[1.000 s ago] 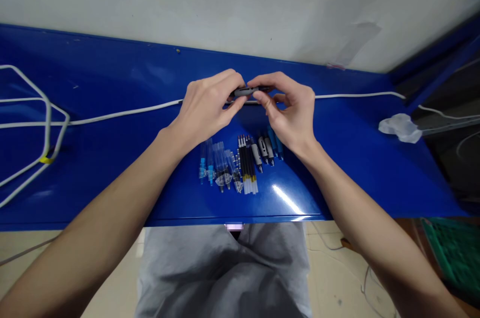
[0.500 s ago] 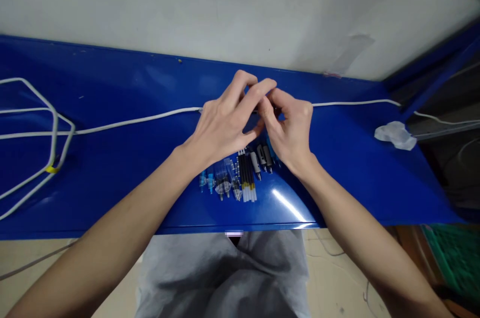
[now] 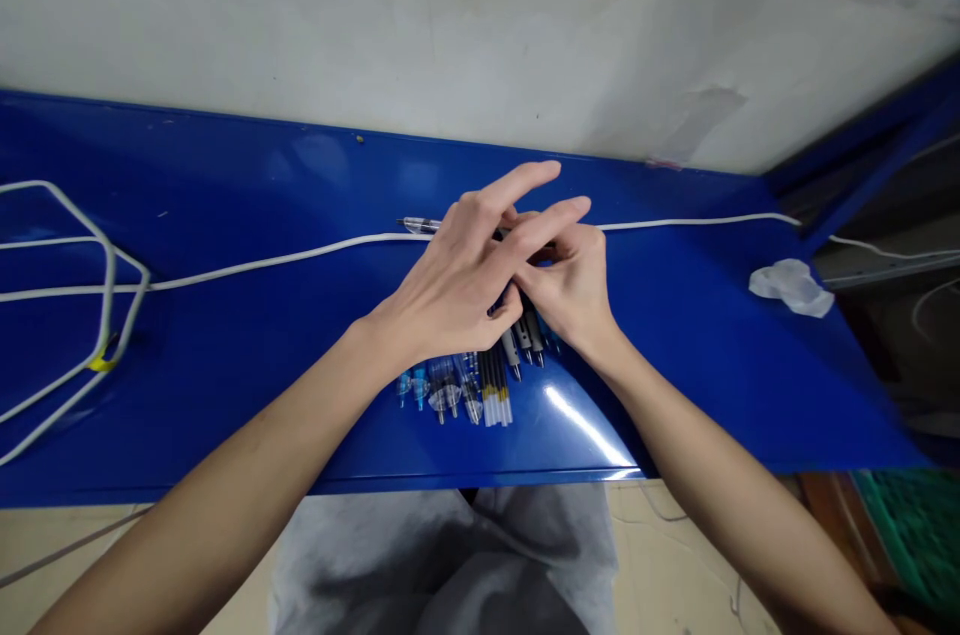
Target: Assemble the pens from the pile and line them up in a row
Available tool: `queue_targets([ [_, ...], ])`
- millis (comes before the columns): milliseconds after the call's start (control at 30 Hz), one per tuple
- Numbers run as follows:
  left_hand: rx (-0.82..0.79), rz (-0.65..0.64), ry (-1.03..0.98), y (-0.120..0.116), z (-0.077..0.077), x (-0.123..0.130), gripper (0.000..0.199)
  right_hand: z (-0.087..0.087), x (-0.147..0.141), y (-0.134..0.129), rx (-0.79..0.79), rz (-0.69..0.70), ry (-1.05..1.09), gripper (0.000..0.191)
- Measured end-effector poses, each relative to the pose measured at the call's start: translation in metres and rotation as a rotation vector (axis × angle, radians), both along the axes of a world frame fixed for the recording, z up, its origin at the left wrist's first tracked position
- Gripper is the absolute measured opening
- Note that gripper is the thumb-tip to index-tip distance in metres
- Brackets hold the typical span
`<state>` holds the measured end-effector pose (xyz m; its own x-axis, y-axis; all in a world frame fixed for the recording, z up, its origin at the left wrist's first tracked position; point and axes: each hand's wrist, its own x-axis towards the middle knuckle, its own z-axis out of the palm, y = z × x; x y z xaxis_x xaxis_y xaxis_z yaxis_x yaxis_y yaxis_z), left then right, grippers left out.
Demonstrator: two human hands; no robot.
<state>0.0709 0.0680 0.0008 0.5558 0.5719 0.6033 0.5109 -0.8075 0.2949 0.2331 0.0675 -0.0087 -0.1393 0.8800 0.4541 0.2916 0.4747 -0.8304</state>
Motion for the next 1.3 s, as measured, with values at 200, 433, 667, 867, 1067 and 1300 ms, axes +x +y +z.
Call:
queue_targets([
  [200,-0.005,-0.004,-0.039,-0.002,0.003,-0.001,0.079,0.005,-0.001,0.002,0.009,-0.016,0.033,0.015],
  [433,-0.079,0.078,0.011,-0.002,-0.004,-0.003,0.086,0.005,-0.003,0.001,-0.016,-0.006,0.070,0.017],
  [667,-0.006,0.087,-0.079,0.009,0.002,-0.014,0.066,0.008,0.004,0.006,-0.014,-0.007,0.090,0.020],
  [867,-0.029,0.232,0.021,0.031,-0.003,-0.034,0.024,0.008,0.014,0.016,0.014,0.019,0.079,0.030],
  [1067,-0.003,0.214,0.043,0.033,-0.008,-0.036,0.029,0.009,0.017,0.019,-0.016,0.049,0.080,0.037],
  [1300,0.008,0.220,0.023,0.028,-0.006,-0.033,0.033,0.010,0.016,0.012,-0.020,-0.033,-0.011,0.054],
])
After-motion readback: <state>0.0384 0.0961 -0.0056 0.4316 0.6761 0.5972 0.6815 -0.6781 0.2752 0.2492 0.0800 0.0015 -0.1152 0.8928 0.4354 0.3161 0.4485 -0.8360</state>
